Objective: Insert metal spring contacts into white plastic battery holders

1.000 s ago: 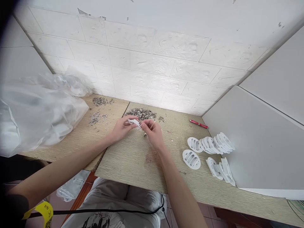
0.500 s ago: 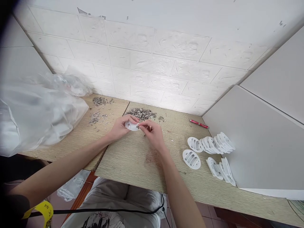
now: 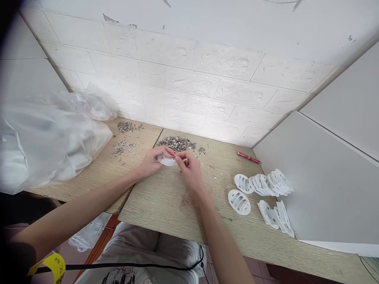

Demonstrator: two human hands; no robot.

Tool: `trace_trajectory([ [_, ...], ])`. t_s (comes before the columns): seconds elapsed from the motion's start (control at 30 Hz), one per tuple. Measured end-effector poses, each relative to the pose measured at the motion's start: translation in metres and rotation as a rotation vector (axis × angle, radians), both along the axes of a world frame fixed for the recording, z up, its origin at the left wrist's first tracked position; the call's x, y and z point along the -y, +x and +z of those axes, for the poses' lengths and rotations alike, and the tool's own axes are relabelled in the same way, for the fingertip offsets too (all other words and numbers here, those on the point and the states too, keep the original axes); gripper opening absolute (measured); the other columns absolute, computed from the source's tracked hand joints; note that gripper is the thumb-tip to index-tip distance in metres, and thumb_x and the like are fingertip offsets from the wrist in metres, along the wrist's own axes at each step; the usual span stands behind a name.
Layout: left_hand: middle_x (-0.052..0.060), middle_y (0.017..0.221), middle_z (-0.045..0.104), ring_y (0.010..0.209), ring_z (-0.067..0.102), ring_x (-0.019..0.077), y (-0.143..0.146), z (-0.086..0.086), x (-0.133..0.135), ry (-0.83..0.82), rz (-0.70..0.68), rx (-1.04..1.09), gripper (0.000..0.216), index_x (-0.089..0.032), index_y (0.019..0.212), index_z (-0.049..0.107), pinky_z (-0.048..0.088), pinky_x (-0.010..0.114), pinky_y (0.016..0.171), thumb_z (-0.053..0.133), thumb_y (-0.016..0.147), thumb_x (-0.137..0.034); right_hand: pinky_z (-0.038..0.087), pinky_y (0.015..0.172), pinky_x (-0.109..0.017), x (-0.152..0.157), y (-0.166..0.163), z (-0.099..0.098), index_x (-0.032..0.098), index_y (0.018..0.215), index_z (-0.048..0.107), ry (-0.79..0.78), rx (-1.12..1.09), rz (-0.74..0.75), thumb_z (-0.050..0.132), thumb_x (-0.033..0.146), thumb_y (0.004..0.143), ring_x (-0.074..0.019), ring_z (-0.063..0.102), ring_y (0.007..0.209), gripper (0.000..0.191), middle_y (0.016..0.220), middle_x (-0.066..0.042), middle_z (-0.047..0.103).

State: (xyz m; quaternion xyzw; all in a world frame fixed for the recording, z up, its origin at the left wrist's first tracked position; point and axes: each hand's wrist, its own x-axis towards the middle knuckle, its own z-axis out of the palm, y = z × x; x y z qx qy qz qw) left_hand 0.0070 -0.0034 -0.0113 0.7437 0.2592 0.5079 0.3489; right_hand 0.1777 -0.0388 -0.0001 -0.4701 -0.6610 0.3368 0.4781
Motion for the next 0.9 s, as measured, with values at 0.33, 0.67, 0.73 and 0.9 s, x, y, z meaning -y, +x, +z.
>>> trace_trajectory([
  [0.33, 0.008, 0.086, 0.067, 0.081, 0.064, 0.0161, 0.0001, -0.002, -0.003, 0.19, 0.011, -0.007, 0.007, -0.016, 0.076, 0.063, 0.049, 0.031, 0.072, 0.064, 0.08, -0.022, 0.035, 0.05, -0.025, 0.002, -0.0015, -0.0014, 0.02, 0.083, 0.06, 0.001, -0.025, 0.045, 0.056, 0.047, 0.086, -0.011, 0.042, 0.057, 0.027, 0.078, -0.002, 0.058],
  [0.67, 0.008, 0.087, 0.067, 0.081, 0.064, 0.0154, -0.0001, -0.0065, -0.0053, 0.209, 0.031, 0.012, 0.002, -0.015, 0.079, 0.064, 0.05, 0.03, 0.071, 0.063, 0.08, -0.016, 0.036, 0.051, -0.025, 0.0009, -0.0026, -0.0058, 0.021, 0.083, 0.06, 0.062, -0.018, 0.02, 0.055, 0.041, 0.087, -0.0116, 0.044, 0.06, 0.021, 0.079, -0.002, 0.058],
  [0.73, 0.008, 0.087, 0.067, 0.081, 0.064, 0.0155, -0.0002, -0.0071, -0.006, 0.214, 0.034, 0.011, 0.001, -0.015, 0.079, 0.064, 0.05, 0.03, 0.072, 0.064, 0.079, -0.015, 0.036, 0.05, -0.024, 0.0013, -0.0034, -0.0055, 0.02, 0.083, 0.06, 0.062, -0.018, 0.01, 0.056, 0.041, 0.087, -0.0117, 0.044, 0.06, 0.021, 0.079, -0.003, 0.058],
  [0.9, 0.007, 0.086, 0.067, 0.079, 0.064, 0.0147, 0.0006, -0.0081, -0.0061, 0.208, 0.04, 0.005, 0.001, -0.015, 0.078, 0.063, 0.05, 0.03, 0.071, 0.063, 0.079, -0.014, 0.036, 0.05, -0.024, 0.0026, -0.0067, -0.006, 0.02, 0.083, 0.06, 0.042, -0.065, -0.016, 0.058, 0.042, 0.085, -0.0113, 0.044, 0.059, 0.022, 0.079, -0.003, 0.059],
])
